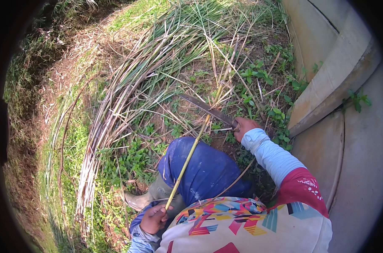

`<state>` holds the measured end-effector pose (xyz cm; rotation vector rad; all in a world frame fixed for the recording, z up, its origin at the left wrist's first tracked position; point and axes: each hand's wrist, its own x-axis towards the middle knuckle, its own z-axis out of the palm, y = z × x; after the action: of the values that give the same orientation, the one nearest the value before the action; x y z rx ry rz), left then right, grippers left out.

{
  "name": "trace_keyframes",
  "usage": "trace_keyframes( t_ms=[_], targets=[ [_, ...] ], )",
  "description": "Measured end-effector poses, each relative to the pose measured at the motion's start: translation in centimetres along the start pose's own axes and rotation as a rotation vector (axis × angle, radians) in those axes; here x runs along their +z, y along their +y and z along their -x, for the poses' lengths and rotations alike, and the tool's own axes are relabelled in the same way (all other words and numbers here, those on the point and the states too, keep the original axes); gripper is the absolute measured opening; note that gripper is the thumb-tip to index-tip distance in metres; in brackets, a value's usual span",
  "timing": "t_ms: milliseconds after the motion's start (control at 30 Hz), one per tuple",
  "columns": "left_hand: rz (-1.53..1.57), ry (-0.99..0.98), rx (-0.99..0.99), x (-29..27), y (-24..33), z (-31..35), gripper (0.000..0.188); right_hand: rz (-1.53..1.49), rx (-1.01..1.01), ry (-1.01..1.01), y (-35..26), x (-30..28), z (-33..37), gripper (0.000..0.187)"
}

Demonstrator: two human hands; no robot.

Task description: The person squats on the ground and uses a large knife to strip and cut long, thin sticks. They hold the sticks with one hand and repeatedly slice them into shorter segments with the other, dropping the cut pieces onto a pile on the ground.

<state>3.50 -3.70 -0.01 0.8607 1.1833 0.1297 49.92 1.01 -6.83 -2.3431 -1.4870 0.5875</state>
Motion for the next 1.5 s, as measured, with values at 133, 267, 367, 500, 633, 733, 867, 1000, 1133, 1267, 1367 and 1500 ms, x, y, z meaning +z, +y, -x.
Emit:
trace_keyframes(
  t_ms=[133,267,367,500,633,733,867,1000,1133,1267,1367,1500],
  targets=[
    [0.130,-0.076,-0.007,0.1,-0.7,-1.2,0.028,-0.011,0.038,0.066,-0.9,-0.8,0.5,0.035],
    [0.181,-0.102,-0.035,0.1,-0.4,-1.9,0.024,0.008,-0.403,0.086,-0.6,1.3,3.4,0.038],
    [0.217,-0.109,-0.106,-0.3,-0.5,-2.0,0.021,0.120,-0.524,-0.029,-1.7,1.0,3.9,0.038],
    [0.275,-0.211,-0.085,-0.9,-0.6,-2.7,0.025,0.134,-0.602,0.070,0.9,1.8,0.4,0.035],
    [0.339,-0.230,-0.097,-2.1,-1.9,-2.1,0.025,0.036,-0.330,0.085,-1.2,-0.2,-0.5,0.036],
    [0.263,-0.143,-0.071,-1.9,-2.2,-1.4,0.025,-0.021,-0.183,0.107,-2.2,-0.4,-0.3,0.038],
    [-0.188,0.198,0.242,-0.5,-2.6,-0.4,0.024,0.065,-0.423,0.078,-3.1,-0.1,1.7,0.038],
    [-0.638,0.439,0.413,0.5,-1.9,0.9,0.021,0.127,-0.564,-0.022,-3.2,0.2,3.4,0.035],
    [-0.777,0.470,0.478,0.0,-2.4,1.9,0.018,0.173,-0.327,0.082,-1.2,-0.4,1.4,0.034],
    [-0.728,0.423,0.445,-1.1,-3.8,2.6,0.018,0.035,0.174,0.144,1.0,-2.3,-2.5,0.036],
    [-0.715,0.405,0.371,-1.1,-3.2,3.5,0.019,-0.026,0.194,0.121,0.8,-1.9,-2.5,0.039],
    [-0.869,0.373,0.376,-1.2,-1.9,2.9,0.029,0.062,-0.033,-0.001,-2.1,-1.5,1.3,0.040]
  ],
)
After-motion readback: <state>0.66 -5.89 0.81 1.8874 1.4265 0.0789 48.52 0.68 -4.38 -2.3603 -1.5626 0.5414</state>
